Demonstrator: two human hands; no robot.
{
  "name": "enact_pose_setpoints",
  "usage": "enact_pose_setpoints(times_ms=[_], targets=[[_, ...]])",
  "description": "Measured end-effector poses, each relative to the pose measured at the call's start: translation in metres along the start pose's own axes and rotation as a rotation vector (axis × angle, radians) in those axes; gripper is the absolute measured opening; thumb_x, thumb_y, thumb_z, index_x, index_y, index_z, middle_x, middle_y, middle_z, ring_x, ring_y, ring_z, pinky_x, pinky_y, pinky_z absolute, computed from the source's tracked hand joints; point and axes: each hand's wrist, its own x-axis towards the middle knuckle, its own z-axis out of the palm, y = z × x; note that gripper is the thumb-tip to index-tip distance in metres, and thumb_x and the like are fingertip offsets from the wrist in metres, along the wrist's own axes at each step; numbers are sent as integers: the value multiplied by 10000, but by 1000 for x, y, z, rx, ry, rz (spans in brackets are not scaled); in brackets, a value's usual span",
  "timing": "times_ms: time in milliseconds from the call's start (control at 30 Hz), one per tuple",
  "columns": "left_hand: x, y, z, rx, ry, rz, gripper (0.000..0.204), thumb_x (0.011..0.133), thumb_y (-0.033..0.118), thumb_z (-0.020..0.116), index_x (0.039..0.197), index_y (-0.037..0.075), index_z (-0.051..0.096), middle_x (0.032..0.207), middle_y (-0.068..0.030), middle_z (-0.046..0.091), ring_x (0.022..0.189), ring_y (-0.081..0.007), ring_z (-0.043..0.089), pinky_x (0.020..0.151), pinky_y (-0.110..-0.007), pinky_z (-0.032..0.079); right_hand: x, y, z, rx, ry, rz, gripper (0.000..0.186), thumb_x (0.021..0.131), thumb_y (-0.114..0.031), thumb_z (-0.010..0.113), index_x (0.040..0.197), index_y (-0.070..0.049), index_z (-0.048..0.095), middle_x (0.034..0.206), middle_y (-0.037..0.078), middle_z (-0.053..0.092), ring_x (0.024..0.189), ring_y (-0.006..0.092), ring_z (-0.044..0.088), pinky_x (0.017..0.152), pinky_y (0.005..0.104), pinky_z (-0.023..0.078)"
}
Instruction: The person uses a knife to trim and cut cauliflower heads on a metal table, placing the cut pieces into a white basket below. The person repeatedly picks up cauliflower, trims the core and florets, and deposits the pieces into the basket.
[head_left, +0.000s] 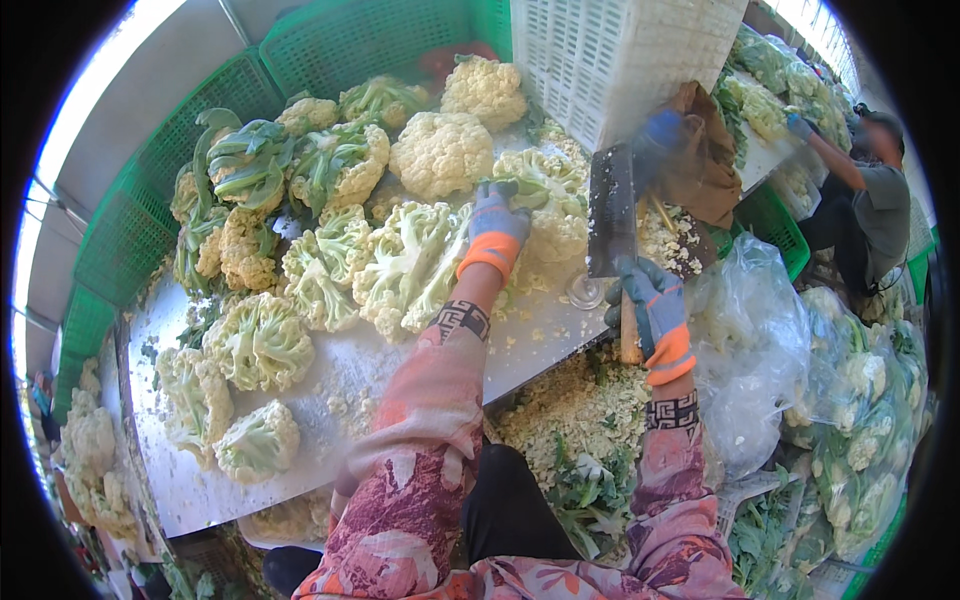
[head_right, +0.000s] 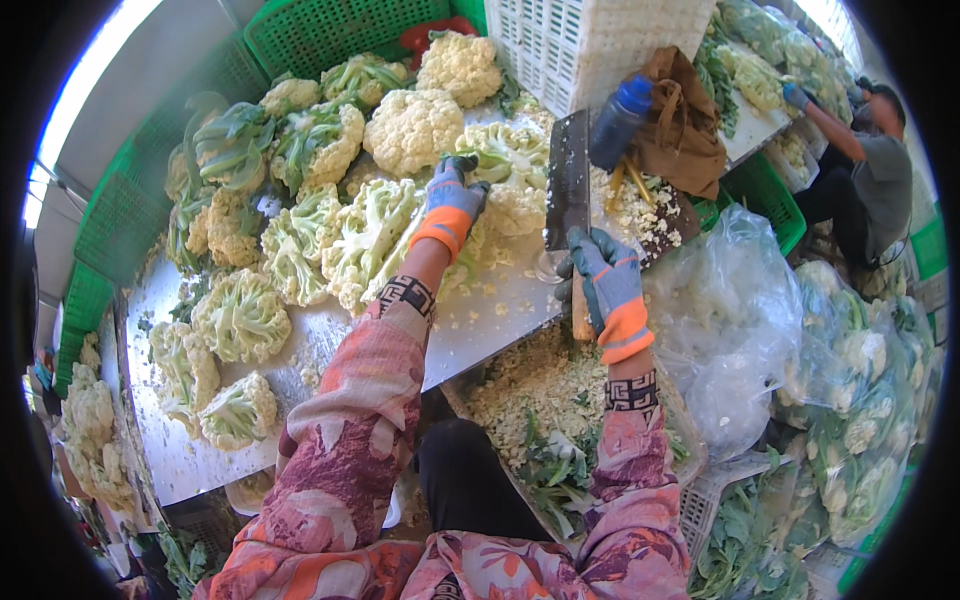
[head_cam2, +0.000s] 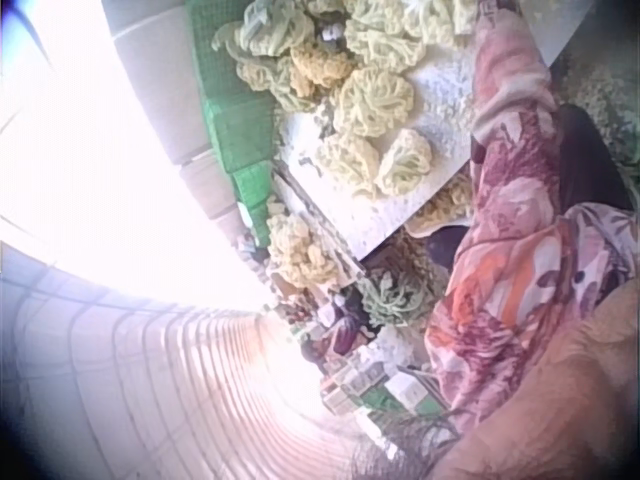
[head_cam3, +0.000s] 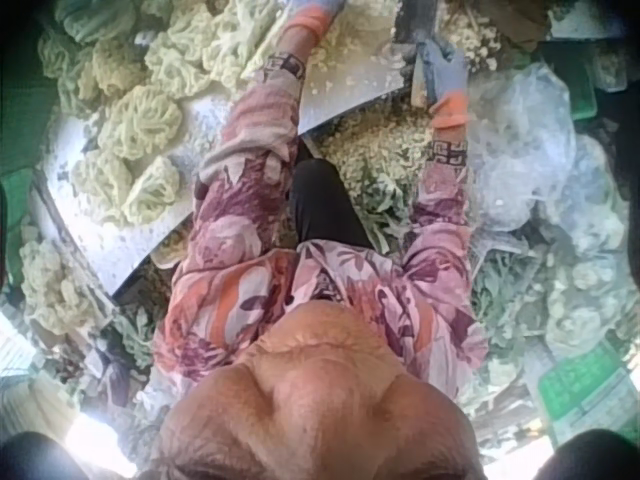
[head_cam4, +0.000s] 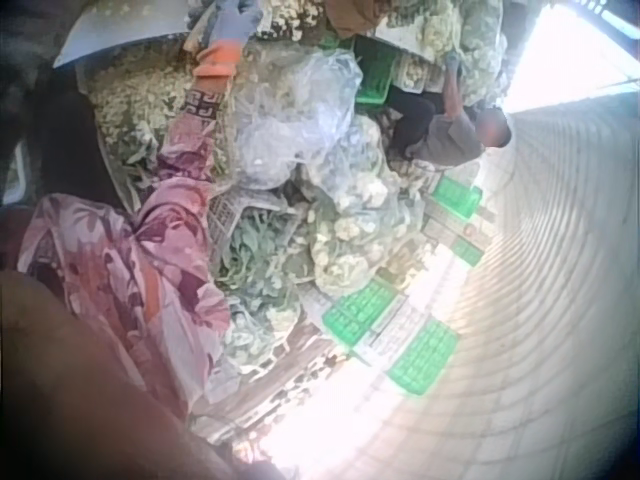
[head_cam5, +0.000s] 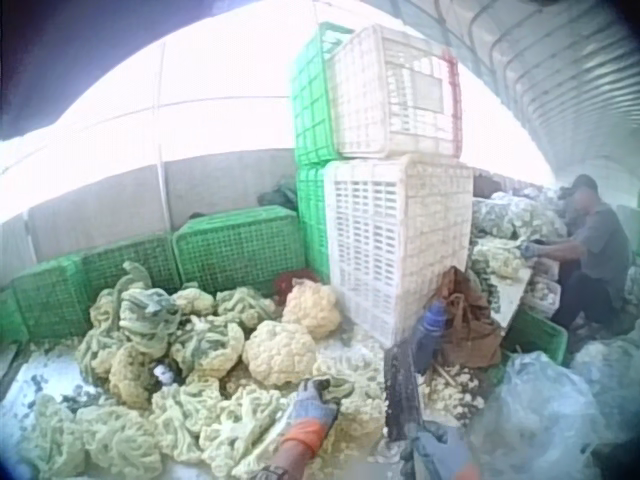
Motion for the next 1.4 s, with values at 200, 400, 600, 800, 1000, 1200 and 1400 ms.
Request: enact_pose_setpoints(times_ms=[200,400,600,800,1000,1200,1400], targets=[[0,4,6,126,-44,-52,406,745,231,736,1118,116,627,1205,-160,557,1089,-347,570,922,-411,475,34,-23,6,-385,-104,26,243,911,-241,615,935,0,641,689,50,589,514,139,546,441,307,481],[-3,11,3,237,-95,-105,398,767,260,711,1131,127,621,1211,-148,551,1093,-343,573,924,-413,477,61,-35,22,-411,-59,139,282,890,-267,628,965,4,604,693,94,604,490,202,569,422,364,482],[-6,17,3,257,-114,-102,427,765,292,710,1135,103,614,1222,-158,549,1101,-347,574,920,-418,480,113,-32,4,-893,-154,39,373,847,-251,584,1001,87,612,920,262,665,785,340,674,689,426,541],[2,14,9,261,-151,-139,452,767,296,705,1147,80,590,1256,-172,532,1110,-356,571,921,-420,480,171,7,23,-1253,-247,-14,473,797,-290,572,1081,86,611,1026,295,638,933,396,651,790,411,524],[-10,6,-8,276,-92,-48,467,778,195,672,1220,107,553,1322,-183,473,1152,-369,543,940,-433,472,130,68,52,-1184,66,-118,466,855,-337,527,1093,52,623,1125,281,610,1036,404,602,909,440,469],[-43,4,-53,-31,64,316,455,801,145,660,1241,101,555,1285,-192,529,1133,-375,550,956,-410,459,95,66,13,-635,62,-69,421,850,-363,575,1036,8,645,902,228,676,875,396,640,804,419,512],[-108,-4,-138,-29,153,479,381,839,73,621,1214,38,569,1230,-182,578,1108,-360,570,937,-395,468,-2,18,-30,-999,124,-204,403,815,-338,603,1056,-17,639,894,168,691,851,354,654,736,416,522]])
